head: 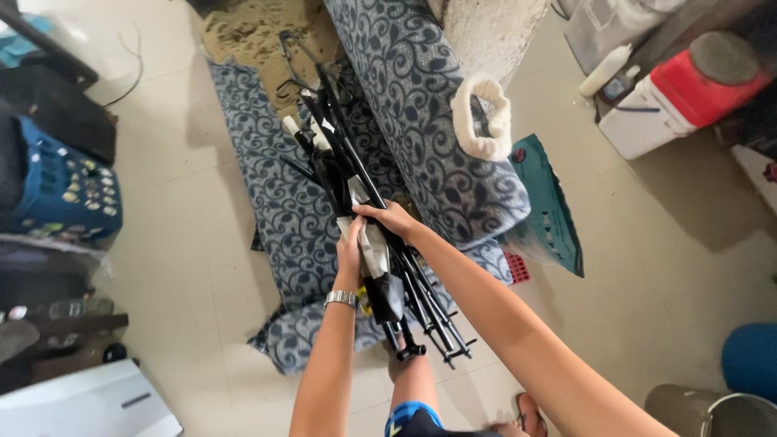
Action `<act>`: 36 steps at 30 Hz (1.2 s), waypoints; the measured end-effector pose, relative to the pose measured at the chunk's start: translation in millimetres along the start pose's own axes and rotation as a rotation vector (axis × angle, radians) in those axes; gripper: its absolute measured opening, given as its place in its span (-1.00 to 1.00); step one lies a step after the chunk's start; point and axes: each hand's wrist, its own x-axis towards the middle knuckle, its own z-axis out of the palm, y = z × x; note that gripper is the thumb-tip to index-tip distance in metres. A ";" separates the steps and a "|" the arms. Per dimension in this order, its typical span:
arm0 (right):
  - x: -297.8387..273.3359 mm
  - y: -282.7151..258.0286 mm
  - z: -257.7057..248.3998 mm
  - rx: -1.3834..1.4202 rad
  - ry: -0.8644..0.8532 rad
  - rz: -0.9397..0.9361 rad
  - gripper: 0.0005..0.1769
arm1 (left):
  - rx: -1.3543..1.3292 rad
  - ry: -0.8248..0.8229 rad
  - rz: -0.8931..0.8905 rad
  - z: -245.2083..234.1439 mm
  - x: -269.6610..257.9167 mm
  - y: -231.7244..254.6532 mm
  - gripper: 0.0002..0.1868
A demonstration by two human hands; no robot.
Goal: The person assembles a black tripod by connecting its legs and tightening the joints. They then carry the tripod to another room and place it on a patterned mat. The person returns to the original room and continues handling tripod parts and other items on a cluttered desk.
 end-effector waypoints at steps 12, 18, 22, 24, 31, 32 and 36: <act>48.2 134.7 -48.2 -0.675 0.168 0.319 0.01 | 0.642 -0.107 -0.331 -1.6 139.3 -115.0 0.01; 25.6 150.6 -76.6 -0.574 0.298 0.294 -0.14 | 0.868 0.030 0.012 11.3 129.1 -104.1 0.03; -5.6 149.6 -83.1 -0.513 0.348 0.299 -0.21 | 0.854 0.126 -0.078 7.5 105.4 -63.1 0.01; -18.8 152.7 -87.7 -0.407 0.390 0.173 -0.28 | 0.867 0.144 0.061 7.7 90.2 -47.2 -0.05; -134.2 168.4 -132.0 0.494 0.564 -0.052 -0.48 | 0.884 -0.148 0.780 92.1 -25.6 -1.0 -0.35; -158.6 170.6 -137.5 0.558 0.630 -0.077 -0.49 | 0.883 -0.243 0.849 114.6 -47.5 1.5 -0.34; -270.0 185.8 -161.6 0.699 0.912 -0.192 -0.50 | 0.822 -0.664 1.030 196.0 -143.2 -6.0 -0.30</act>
